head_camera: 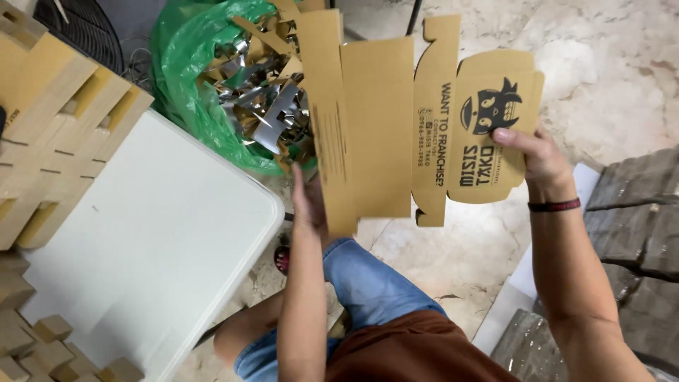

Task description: Folding flat cardboard templates into boxes and stacking them on a table.

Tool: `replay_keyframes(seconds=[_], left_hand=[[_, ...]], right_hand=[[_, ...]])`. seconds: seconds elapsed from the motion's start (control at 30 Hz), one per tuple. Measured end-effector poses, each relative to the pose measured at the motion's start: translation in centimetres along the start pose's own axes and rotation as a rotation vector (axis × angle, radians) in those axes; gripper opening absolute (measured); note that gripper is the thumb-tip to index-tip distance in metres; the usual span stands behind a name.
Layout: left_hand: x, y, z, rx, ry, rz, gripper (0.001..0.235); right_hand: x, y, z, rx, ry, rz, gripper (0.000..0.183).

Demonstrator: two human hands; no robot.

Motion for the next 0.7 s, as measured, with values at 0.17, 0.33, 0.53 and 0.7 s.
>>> replay_keyframes(seconds=[0.17, 0.33, 0.53, 0.7], left_hand=[[-4.2, 0.2, -3.2, 0.398, 0.005, 0.009, 0.069], [-14.2, 2.9, -8.8, 1.539, -0.421, -0.407, 0.068], [-22.8, -1.7, -5.1, 0.833, -0.64, -0.226, 0.06], [-29.0, -1.8, -0.3, 0.526, -0.623, -0.504, 0.045]], right_hand=[[-7.7, 1.1, -1.5, -0.516, 0.006, -0.167, 0.032], [-13.1, -6.8, -5.4, -0.873, -0.279, -0.101, 0.034], [-12.7, -5.2, -7.8, -0.305, 0.153, -0.282, 0.049], [-13.2, -1.4, -12.8, -0.59, 0.239, 0.153, 0.074]])
Point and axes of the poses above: each hand's wrist, its own x-axis towards the middle knuckle, its own z-axis out of the back of the hand, y = z × x, the point moved 4 cm from there along x, towards the middle knuckle, and after that the axes turned 5 degrees about -z, right-handed, at the moved point
